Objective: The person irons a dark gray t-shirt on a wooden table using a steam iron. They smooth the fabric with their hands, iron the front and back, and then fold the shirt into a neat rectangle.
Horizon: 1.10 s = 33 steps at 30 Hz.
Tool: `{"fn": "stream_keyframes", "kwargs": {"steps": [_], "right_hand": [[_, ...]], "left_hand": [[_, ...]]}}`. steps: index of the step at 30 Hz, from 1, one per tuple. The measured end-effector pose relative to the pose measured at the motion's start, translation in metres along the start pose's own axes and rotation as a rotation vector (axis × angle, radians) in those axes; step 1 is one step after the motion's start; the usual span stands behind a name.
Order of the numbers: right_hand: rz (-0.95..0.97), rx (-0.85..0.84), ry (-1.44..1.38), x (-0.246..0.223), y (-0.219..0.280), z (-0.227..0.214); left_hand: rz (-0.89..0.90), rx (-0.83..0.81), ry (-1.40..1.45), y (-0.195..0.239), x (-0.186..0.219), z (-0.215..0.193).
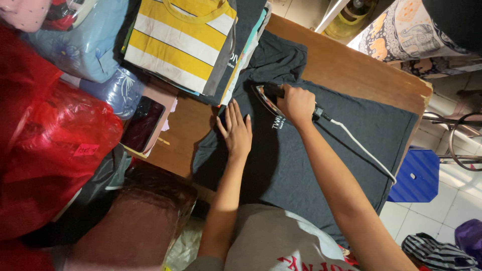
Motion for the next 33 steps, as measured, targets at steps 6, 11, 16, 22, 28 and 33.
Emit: {"fn": "stream_keyframes", "kwargs": {"steps": [6,11,16,22,28,33], "right_hand": [[-0.018,0.069,-0.014,-0.001,0.001,-0.001],[-0.349,-0.204,-0.072,0.008,0.017,-0.012],[-0.294,-0.156,-0.054,0.004,0.015,-0.002],[0.046,-0.07,-0.037,-0.015,-0.013,0.007],[-0.175,-0.235,-0.009,0.006,0.036,0.001],[0.132,-0.156,0.05,0.086,0.049,-0.015]], "left_hand": [[0.021,-0.015,0.001,0.02,0.004,-0.006],[0.048,-0.044,0.037,0.03,0.012,-0.006],[0.029,0.007,0.051,0.03,0.015,-0.007],[0.036,-0.018,0.039,0.029,0.014,-0.007],[0.088,-0.125,0.036,0.028,0.017,-0.018],[0.065,-0.143,0.093,0.026,0.018,-0.019]]}}
Point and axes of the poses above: each hand's wrist, its own y-axis away from the middle knuckle, its own z-axis out of the palm, x = y × z, the point moved 1 cm from there along -y, towards the middle knuckle, and after that the axes turned 4 degrees about -y, right-handed, at the moved point
